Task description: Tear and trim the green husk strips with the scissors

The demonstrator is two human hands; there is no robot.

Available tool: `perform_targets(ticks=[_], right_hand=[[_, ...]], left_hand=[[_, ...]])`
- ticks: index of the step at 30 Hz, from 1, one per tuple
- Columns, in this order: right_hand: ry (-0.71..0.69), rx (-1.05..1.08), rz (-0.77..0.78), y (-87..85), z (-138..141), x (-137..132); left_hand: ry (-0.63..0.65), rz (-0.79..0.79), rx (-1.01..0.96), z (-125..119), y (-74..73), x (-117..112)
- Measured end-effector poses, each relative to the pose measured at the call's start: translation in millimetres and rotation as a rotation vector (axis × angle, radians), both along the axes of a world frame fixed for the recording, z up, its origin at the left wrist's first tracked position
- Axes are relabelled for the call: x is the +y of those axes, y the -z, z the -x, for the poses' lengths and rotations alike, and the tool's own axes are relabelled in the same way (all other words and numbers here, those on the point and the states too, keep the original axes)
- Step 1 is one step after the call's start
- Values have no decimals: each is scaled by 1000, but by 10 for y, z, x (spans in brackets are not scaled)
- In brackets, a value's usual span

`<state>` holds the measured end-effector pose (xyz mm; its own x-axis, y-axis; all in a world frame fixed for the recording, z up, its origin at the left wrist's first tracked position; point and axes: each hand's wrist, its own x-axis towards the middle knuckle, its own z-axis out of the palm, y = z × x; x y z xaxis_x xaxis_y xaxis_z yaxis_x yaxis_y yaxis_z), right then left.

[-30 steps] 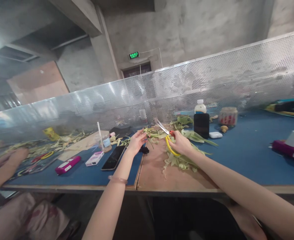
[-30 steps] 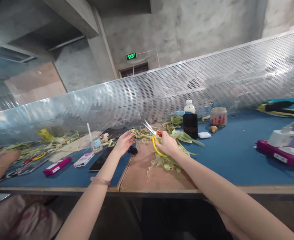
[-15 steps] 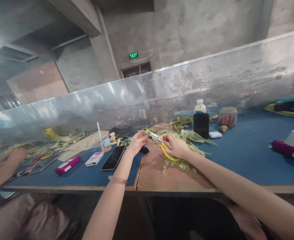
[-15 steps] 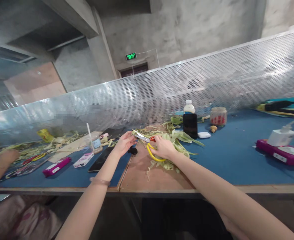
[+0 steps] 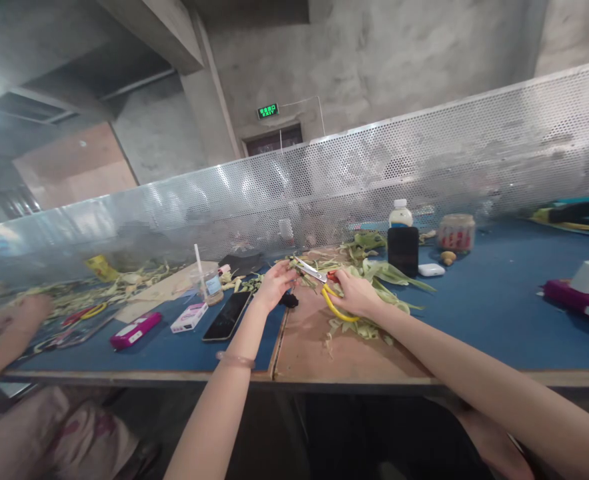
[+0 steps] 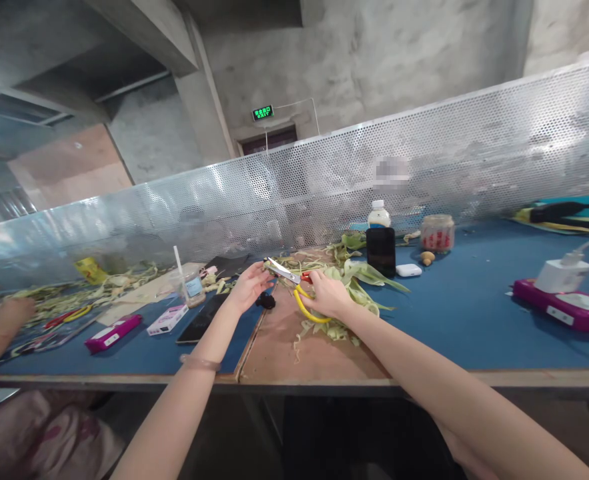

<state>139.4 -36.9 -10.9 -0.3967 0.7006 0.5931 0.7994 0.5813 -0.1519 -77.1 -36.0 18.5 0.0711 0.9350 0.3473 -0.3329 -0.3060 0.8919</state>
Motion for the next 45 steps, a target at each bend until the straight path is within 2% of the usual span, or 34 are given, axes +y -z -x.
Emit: perform_targets(ticks=[45], right_hand=[[-2,-13,11,-18,-3,-11]], left_hand=[[0,0,-4,39,33,48]])
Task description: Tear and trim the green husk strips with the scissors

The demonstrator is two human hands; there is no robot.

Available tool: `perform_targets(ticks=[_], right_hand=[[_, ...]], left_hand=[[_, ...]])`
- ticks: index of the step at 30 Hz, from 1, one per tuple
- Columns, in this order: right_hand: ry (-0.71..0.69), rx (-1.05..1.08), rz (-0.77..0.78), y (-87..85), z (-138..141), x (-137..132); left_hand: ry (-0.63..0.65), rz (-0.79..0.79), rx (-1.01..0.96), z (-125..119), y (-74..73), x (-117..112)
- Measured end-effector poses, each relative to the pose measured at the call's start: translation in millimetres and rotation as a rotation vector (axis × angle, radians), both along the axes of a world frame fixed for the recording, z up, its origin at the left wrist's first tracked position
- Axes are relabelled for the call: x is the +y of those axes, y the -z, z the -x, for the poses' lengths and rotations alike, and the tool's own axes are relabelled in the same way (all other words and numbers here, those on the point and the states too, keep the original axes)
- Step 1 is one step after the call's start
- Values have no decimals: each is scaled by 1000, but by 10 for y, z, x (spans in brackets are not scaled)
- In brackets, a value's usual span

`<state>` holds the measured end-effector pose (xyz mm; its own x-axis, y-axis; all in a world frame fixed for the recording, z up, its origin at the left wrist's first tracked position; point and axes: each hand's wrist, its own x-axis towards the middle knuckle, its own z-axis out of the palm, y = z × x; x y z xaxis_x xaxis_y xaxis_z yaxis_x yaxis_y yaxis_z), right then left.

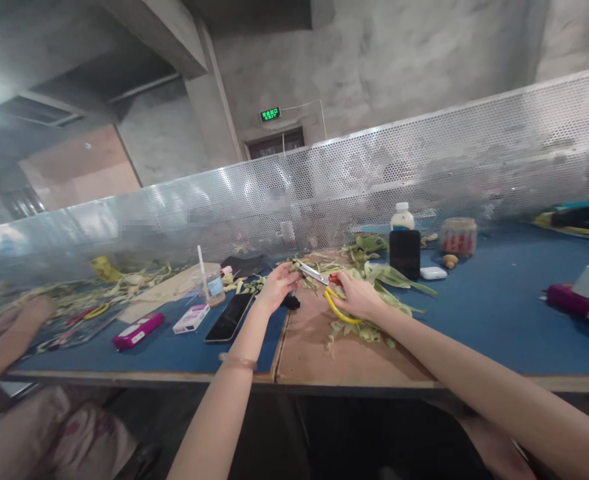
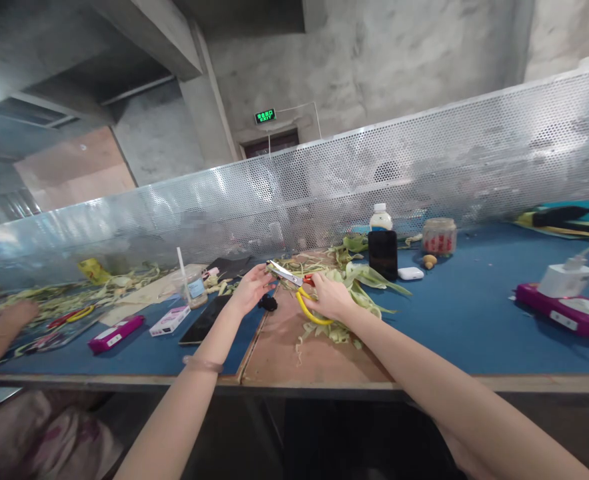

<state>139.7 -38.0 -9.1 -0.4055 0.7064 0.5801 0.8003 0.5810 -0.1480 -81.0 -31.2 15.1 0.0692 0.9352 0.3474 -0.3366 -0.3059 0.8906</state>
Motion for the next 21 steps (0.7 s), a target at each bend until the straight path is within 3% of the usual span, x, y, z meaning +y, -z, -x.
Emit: perform_targets(ticks=[21], right_hand=[[9,-69,-23,-46,-18,-21]], left_hand=[[-7,7,0,-6,-11,-22]])
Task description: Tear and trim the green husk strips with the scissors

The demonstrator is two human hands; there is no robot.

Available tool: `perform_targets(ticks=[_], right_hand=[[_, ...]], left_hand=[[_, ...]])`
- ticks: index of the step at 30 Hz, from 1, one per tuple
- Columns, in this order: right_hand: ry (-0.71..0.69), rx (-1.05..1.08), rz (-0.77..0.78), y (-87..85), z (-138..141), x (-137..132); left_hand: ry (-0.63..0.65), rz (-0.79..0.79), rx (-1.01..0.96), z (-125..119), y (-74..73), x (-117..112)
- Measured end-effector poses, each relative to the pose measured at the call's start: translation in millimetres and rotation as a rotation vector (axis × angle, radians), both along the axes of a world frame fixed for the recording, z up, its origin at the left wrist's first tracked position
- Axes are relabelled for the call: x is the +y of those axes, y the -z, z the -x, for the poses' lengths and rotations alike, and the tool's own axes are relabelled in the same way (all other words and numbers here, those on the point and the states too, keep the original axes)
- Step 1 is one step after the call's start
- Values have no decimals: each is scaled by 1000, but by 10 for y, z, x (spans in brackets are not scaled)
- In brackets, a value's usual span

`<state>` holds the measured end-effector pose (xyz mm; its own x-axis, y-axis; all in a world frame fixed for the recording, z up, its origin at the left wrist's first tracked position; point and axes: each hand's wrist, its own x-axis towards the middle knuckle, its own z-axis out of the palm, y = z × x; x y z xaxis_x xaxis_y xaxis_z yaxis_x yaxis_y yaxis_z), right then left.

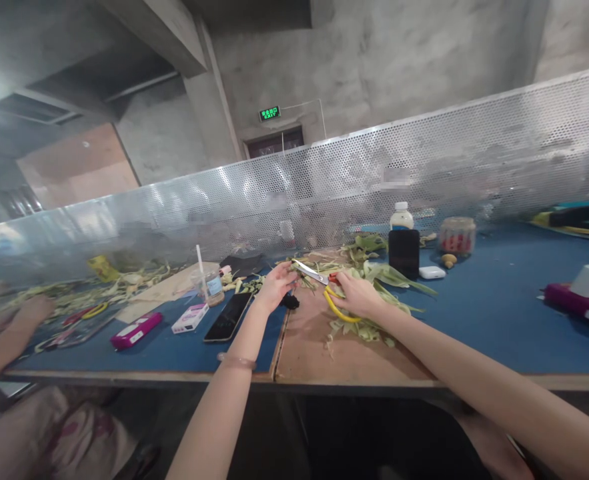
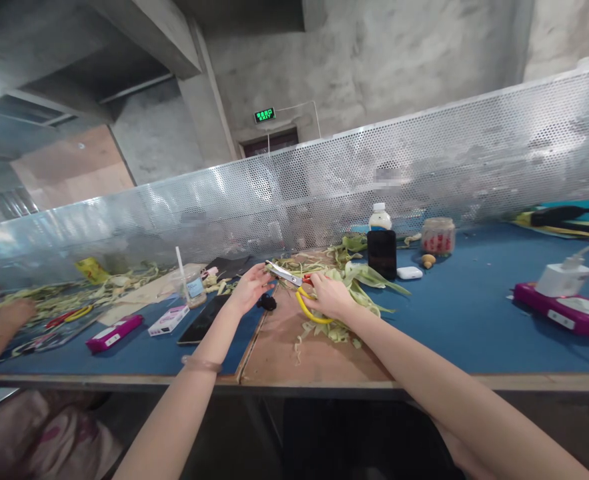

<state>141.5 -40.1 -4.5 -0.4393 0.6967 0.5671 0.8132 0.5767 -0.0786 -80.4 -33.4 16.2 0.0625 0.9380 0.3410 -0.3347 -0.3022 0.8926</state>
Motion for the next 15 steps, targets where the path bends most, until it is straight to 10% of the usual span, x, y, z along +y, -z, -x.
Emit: perform_targets(ticks=[15], right_hand=[[10,-38,-27,8,3,15]], left_hand=[[9,-21,-15,-9,-12,-18]])
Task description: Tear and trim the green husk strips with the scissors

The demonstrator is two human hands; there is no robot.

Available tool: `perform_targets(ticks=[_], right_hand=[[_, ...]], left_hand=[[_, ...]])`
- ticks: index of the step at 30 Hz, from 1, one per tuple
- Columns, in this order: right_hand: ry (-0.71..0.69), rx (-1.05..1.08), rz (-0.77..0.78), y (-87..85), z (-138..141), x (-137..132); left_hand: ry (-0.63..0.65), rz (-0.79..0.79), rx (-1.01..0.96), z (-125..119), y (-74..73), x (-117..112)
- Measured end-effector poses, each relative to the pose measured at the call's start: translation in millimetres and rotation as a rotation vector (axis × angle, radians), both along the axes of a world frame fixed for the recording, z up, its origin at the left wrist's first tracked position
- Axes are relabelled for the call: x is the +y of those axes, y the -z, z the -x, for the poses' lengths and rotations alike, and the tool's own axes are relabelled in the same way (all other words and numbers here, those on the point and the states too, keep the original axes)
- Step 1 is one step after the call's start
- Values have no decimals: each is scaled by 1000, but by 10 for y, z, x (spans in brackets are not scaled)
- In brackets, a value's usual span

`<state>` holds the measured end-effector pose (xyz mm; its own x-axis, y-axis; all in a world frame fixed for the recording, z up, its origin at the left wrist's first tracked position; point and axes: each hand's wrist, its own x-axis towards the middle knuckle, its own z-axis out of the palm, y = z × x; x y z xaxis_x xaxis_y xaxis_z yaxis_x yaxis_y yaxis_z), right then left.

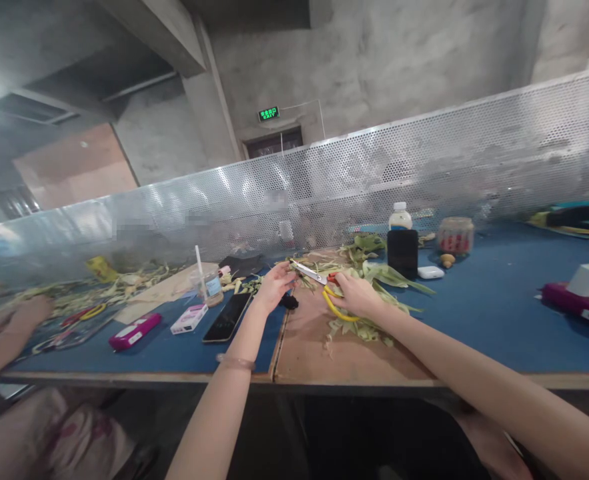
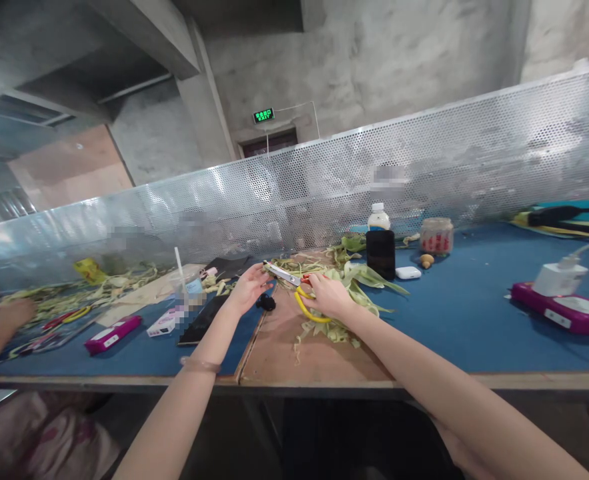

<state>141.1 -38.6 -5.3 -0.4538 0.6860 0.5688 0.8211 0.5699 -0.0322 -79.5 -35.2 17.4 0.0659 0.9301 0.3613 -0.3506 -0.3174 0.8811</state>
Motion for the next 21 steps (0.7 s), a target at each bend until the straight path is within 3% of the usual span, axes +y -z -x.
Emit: perform_targets(ticks=[21], right_hand=[[13,-33,14,59,33,24]], left_hand=[[-26,20,16,-11,-13,-5]])
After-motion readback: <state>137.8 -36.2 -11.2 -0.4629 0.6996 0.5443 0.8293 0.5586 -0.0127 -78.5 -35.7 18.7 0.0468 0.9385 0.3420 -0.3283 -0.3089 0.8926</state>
